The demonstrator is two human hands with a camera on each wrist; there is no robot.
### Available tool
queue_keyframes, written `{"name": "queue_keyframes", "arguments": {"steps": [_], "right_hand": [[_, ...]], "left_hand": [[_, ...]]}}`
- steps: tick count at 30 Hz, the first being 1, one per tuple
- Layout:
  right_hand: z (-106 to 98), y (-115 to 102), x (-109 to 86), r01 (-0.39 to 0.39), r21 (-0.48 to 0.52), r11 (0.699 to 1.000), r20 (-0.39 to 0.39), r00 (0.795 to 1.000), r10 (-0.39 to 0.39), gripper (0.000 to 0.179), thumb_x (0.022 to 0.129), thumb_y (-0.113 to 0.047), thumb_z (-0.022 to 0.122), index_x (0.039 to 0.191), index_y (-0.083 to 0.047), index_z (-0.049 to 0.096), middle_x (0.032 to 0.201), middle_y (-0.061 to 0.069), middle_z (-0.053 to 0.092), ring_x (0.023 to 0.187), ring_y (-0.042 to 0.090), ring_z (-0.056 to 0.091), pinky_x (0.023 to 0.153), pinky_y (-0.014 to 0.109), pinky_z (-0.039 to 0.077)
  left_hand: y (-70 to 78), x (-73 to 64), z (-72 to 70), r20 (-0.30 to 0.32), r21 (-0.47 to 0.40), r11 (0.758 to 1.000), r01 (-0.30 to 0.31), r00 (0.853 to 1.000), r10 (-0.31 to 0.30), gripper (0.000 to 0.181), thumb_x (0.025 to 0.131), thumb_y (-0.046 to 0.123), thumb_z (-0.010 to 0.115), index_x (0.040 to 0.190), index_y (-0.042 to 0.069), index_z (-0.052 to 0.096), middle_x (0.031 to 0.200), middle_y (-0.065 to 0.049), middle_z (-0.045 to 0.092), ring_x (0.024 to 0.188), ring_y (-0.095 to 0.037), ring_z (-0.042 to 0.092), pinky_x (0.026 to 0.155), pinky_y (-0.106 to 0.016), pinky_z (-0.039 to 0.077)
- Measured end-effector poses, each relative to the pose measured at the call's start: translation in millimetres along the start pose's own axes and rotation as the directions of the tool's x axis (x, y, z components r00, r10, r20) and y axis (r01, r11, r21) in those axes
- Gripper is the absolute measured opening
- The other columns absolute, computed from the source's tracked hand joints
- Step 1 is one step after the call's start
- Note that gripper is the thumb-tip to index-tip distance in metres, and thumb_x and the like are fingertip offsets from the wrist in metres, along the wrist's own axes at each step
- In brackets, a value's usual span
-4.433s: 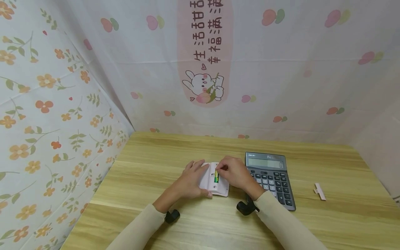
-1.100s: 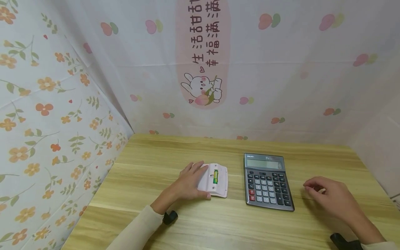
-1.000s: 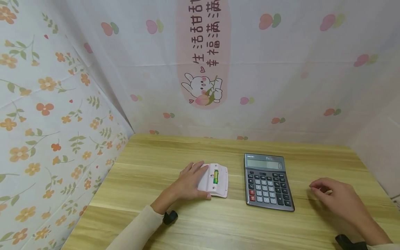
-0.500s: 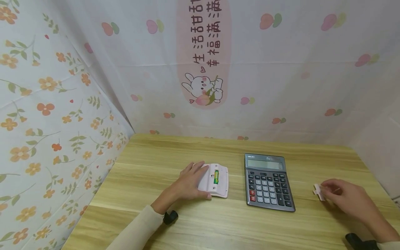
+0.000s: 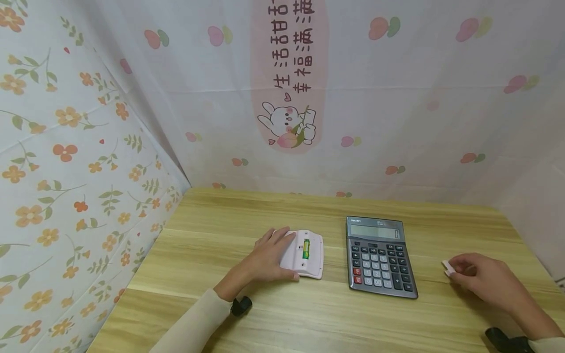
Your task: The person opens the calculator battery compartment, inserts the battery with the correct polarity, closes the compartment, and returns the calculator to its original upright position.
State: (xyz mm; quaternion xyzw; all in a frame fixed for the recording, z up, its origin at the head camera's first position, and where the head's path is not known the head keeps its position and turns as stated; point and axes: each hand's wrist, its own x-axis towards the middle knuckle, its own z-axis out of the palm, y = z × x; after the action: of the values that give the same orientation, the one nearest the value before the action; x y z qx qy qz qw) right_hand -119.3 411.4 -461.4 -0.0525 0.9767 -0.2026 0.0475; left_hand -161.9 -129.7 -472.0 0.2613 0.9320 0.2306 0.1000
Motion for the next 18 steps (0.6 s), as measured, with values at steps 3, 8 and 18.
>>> {"name": "queue_keyframes", "arguments": {"steps": [3,8,18], "right_hand": [[-0.3,-2.4,-0.8,0.009,-0.01,1.0,0.006,1.0,-0.009,0.025,0.097,-0.017,0.084,0.112,0.002,0.078,0.092,-0.001,0.075,0.08,0.019,0.068,0.064,0.036,0.051],[1.3,-2.8,-1.4,0.035,-0.029,0.999,-0.012,0.999,-0.036,0.02,0.096,-0.01,0.083,0.111,0.003,0.078,0.089,-0.002,0.074,0.076,0.017,0.065,0.063,0.037,0.05],[2.1,0.0,-1.4,0.111,-0.067,0.992,-0.099,0.988,-0.117,0.015,0.092,-0.004,0.083,0.106,-0.004,0.081,0.101,0.012,0.076,0.083,0.028,0.071,0.07,0.05,0.057]], "left_hand": [[0.1,0.2,0.0,0.002,0.002,1.0,0.0,1.0,0.0,0.107,0.087,0.059,0.088,0.171,0.013,0.04,0.178,-0.015,0.029,0.16,-0.058,0.021,0.118,-0.078,0.029],[0.9,0.3,-1.0,0.005,0.003,1.0,-0.002,1.0,0.002,0.107,0.088,0.059,0.087,0.172,0.013,0.039,0.178,-0.015,0.028,0.16,-0.058,0.021,0.118,-0.079,0.028],[0.6,0.5,-0.5,0.0,0.004,1.0,-0.003,1.0,0.003,0.107,0.087,0.06,0.087,0.171,0.012,0.04,0.178,-0.015,0.029,0.16,-0.058,0.022,0.118,-0.078,0.029]]}}
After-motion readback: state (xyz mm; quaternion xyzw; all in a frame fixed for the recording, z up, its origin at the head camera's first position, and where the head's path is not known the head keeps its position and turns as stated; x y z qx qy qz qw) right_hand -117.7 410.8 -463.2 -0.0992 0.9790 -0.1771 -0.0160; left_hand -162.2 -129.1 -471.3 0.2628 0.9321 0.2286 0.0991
